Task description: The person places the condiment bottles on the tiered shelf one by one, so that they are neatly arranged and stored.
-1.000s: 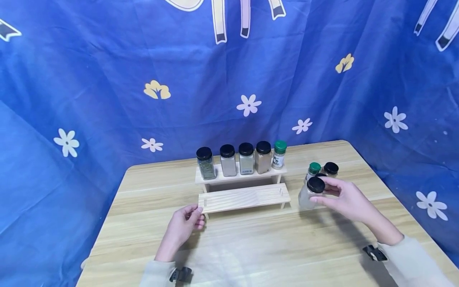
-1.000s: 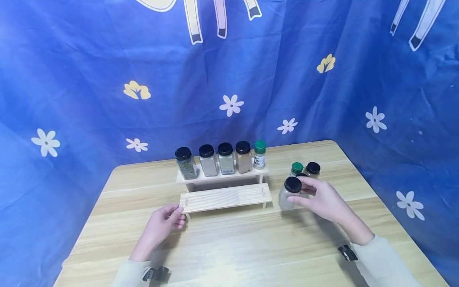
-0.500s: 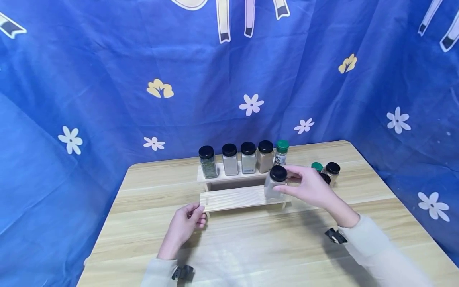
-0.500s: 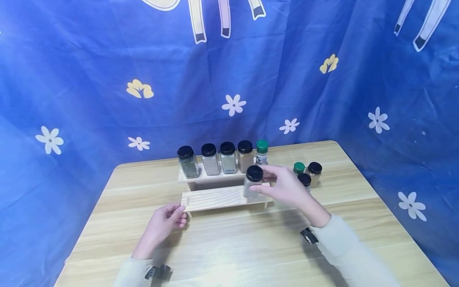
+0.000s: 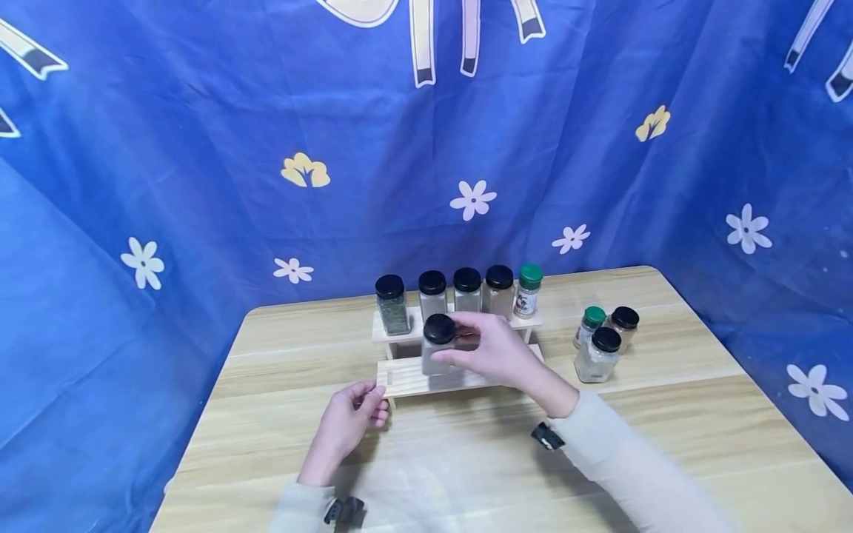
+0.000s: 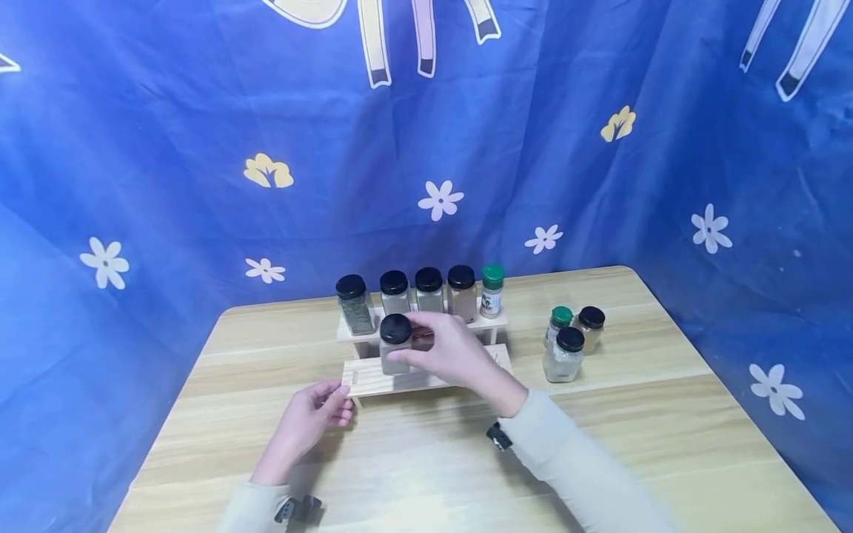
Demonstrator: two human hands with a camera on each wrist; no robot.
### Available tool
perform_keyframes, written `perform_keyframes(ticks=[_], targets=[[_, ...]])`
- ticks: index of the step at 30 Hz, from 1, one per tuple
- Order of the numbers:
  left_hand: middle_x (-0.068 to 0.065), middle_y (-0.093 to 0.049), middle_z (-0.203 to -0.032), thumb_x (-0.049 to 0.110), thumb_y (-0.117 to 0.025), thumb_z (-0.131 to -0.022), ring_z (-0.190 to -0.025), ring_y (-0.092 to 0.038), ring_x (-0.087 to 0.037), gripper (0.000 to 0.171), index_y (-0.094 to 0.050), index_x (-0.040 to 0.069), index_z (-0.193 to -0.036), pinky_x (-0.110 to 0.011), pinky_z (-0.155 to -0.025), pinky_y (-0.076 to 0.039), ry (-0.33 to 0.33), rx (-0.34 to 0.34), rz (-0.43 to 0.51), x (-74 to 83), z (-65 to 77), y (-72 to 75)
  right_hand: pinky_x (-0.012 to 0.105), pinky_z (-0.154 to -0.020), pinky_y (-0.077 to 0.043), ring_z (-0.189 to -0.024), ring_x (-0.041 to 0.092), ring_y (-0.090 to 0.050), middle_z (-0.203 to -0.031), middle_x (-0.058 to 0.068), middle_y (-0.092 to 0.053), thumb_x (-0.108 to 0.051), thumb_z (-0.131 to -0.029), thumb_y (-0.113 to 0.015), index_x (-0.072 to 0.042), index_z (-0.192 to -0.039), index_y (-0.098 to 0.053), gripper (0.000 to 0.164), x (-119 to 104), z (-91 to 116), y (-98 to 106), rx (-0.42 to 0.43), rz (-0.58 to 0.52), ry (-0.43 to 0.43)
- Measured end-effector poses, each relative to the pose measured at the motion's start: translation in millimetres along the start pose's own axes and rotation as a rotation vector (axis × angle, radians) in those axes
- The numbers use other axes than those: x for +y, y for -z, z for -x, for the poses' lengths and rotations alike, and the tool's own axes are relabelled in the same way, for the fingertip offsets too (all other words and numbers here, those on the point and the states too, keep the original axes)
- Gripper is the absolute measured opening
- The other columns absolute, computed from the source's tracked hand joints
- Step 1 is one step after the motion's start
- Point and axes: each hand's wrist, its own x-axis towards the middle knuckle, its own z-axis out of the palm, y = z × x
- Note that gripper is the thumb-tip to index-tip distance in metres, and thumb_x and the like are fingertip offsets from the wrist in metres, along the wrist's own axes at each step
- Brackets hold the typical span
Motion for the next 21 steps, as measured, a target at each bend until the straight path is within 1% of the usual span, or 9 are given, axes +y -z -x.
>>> perform_keyframes(ticks=[2, 5, 9, 15, 18, 21], targets=[[-0.019, -0.075, -0.092, 0.011, -0.060, -0.107, -0.078, -0.072, -0.019, 0.036, -0.061, -0.014, -0.132, -0.028, -0.068, -0.069, -0.003, 0.004, 0.002, -0.5, -0.4, -0.9, 0.025, -0.093, -0.066, -0.098, 0.010, -0.077, -0.114, 0.001, -0.080, -0.028, -0.085, -0.090, -0.014, -0.129, -0.072, 0.049, -0.2, -5.0, -11.7, -0.013, -0.002, -0.006], [-0.019, -0.075, -0.091, 0.010, -0.060, -0.107, -0.077, -0.072, -0.019, 0.036, -0.060, -0.015, -0.133, -0.028, -0.068, -0.069, -0.009, 0.006, 0.007, -1.1, -1.1, -2.0, 0.028, -0.095, -0.066, -0.098, 0.010, -0.077, -0.112, 0.000, -0.080, -0.027, -0.085, -0.090, -0.016, -0.126, -0.074, 0.046, 1.7, -11.7, -27.2, -0.029, -0.041, -0.018], [-0.019, -0.075, -0.090, 0.008, -0.060, -0.106, -0.077, -0.072, -0.019, 0.033, -0.061, -0.014, -0.131, -0.029, -0.068, -0.069, -0.012, 0.006, 0.012, -1.6, -1.3, -2.1, 0.028, -0.094, -0.066, -0.098, 0.010, -0.077, -0.112, 0.000, -0.080, -0.027, -0.085, -0.090, -0.015, -0.125, -0.074, 0.045, 7.4, -18.2, -43.5, -0.036, -0.068, -0.022], [-0.020, -0.075, -0.091, 0.009, -0.059, -0.107, -0.076, -0.072, -0.018, 0.034, -0.061, -0.015, -0.130, -0.029, -0.067, -0.069, -0.020, 0.001, 0.018, -0.5, -0.3, -0.7, 0.019, -0.089, -0.065, -0.099, 0.012, -0.077, -0.116, 0.004, -0.079, -0.024, -0.085, -0.089, -0.012, -0.127, -0.073, 0.046, 12.9, -24.8, -58.5, -0.052, -0.076, -0.003], [-0.021, -0.075, -0.091, 0.010, -0.060, -0.107, -0.075, -0.071, -0.016, 0.035, -0.060, -0.015, -0.131, -0.029, -0.067, -0.069, -0.022, -0.001, 0.023, 0.0, 0.0, -0.6, 0.022, -0.091, -0.066, -0.100, 0.014, -0.078, -0.116, 0.005, -0.079, -0.022, -0.085, -0.090, -0.010, -0.127, -0.073, 0.047, 13.7, -28.0, -63.3, -0.063, -0.083, 0.002], [-0.021, -0.075, -0.091, 0.010, -0.059, -0.107, -0.074, -0.071, -0.015, 0.035, -0.060, -0.015, -0.131, -0.028, -0.066, -0.069, -0.024, -0.002, 0.021, 0.3, 0.2, -0.8, 0.024, -0.093, -0.066, -0.100, 0.013, -0.078, -0.116, 0.005, -0.080, -0.023, -0.085, -0.090, -0.011, -0.127, -0.073, 0.047, 14.6, -30.1, -66.8, -0.065, -0.060, 0.004]])
